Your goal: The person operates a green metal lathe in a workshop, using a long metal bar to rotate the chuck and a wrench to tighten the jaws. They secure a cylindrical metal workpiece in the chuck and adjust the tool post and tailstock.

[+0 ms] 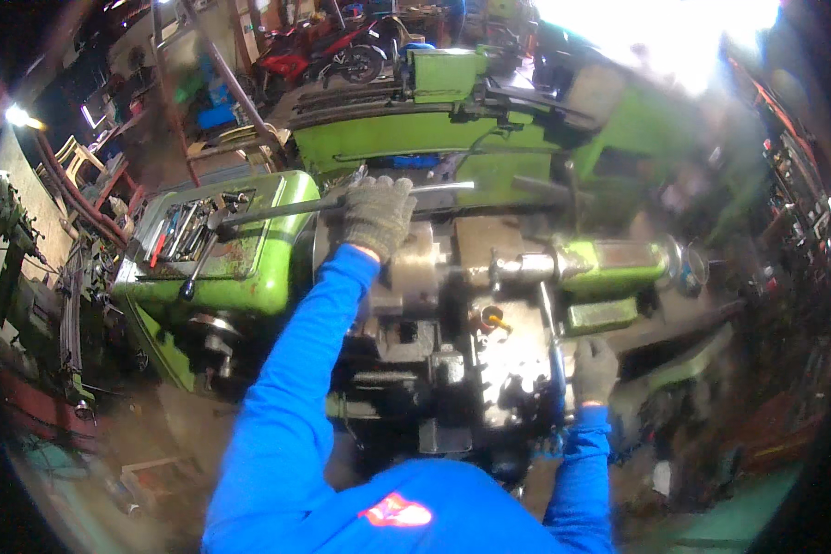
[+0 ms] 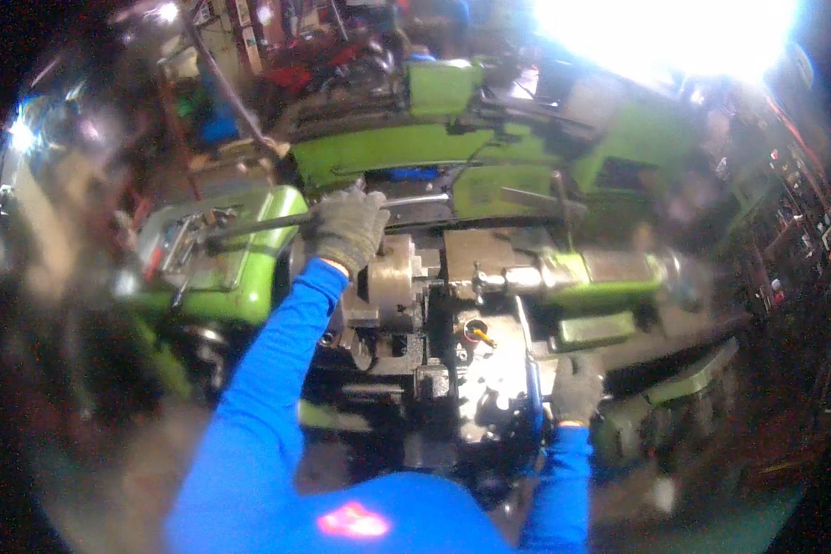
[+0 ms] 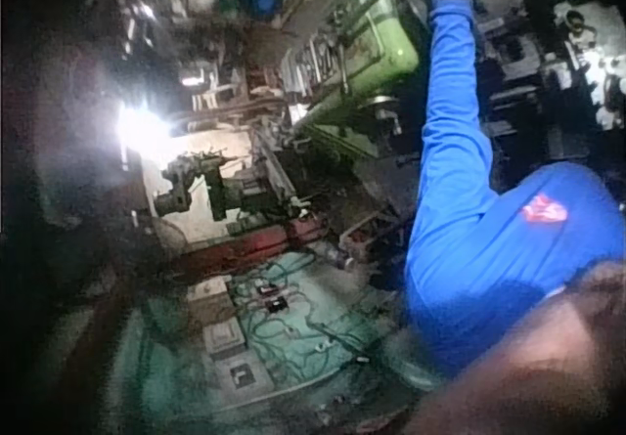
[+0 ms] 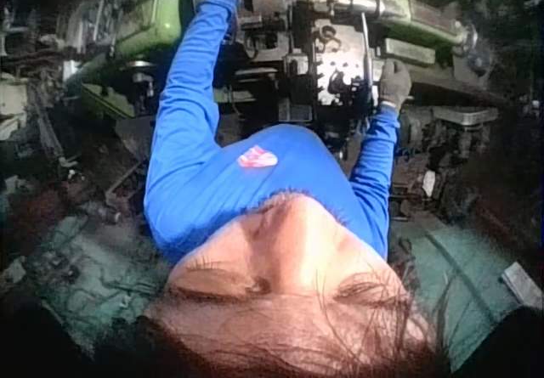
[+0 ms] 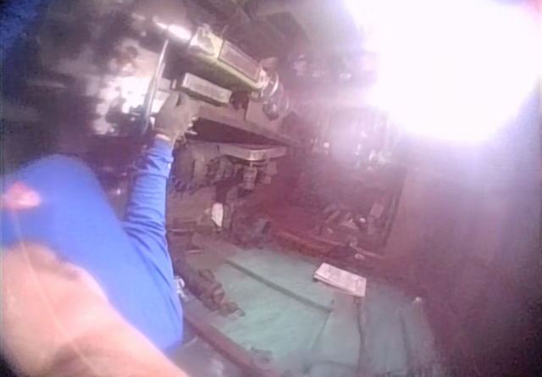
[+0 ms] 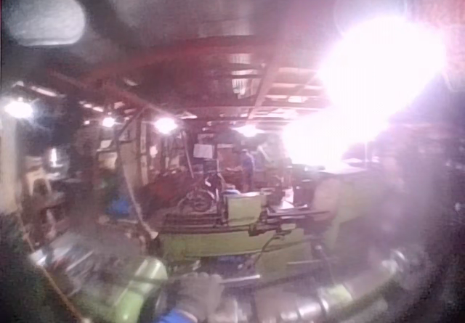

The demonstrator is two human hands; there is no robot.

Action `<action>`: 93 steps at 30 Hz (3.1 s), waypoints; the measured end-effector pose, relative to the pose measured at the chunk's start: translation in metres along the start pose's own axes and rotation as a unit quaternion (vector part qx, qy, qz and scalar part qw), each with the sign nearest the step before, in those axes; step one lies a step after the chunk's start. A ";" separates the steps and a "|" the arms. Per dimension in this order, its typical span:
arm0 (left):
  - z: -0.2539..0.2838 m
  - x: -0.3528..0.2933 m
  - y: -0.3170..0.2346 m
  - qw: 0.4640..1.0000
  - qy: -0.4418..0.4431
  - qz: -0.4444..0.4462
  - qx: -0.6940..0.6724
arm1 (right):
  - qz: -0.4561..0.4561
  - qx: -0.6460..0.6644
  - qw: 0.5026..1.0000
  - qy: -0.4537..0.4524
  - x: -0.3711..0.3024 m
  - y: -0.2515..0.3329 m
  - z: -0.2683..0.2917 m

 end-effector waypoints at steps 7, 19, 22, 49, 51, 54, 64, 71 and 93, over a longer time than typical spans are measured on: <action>0.016 -0.003 -0.005 0.999 0.031 0.006 0.018 | 0.001 0.020 1.000 0.002 -0.005 0.013 0.006; -0.020 -0.007 0.002 0.999 -0.033 -0.025 -0.008 | -0.008 0.018 1.000 0.014 0.000 -0.006 -0.001; -0.016 -0.007 0.002 0.999 -0.046 -0.026 -0.001 | -0.020 0.019 0.999 0.023 -0.001 -0.002 0.002; -0.193 -0.148 -0.201 0.411 0.011 0.437 -0.800 | -0.148 0.287 0.946 -0.020 0.197 -0.269 0.072; -0.182 -0.119 -0.198 0.367 0.004 0.501 -0.784 | -0.114 0.206 0.972 -0.016 0.240 -0.286 0.079; -0.211 -0.103 -0.194 0.243 -0.003 0.533 -0.810 | -0.024 0.068 0.996 -0.061 0.303 -0.295 0.087; -0.304 -0.127 -0.180 0.049 -0.127 0.555 -0.821 | 0.052 -0.136 0.974 -0.173 0.409 -0.282 0.060; -0.344 -0.130 -0.190 -0.488 -0.200 0.367 -0.766 | 0.096 -0.186 0.964 -0.166 0.448 -0.337 0.058; -0.248 -0.081 -0.191 0.241 -0.097 0.570 -0.779 | -0.050 0.096 0.992 -0.073 0.358 -0.344 0.030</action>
Point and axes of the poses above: each hand's wrist, its own x-axis towards the middle knuckle, its own z-axis out of the back of the hand, y = z × x, the point moved 3 cm from there along x, towards the middle knuckle, and after that the axes turned 6 degrees about -z, right-handed, at the moved point
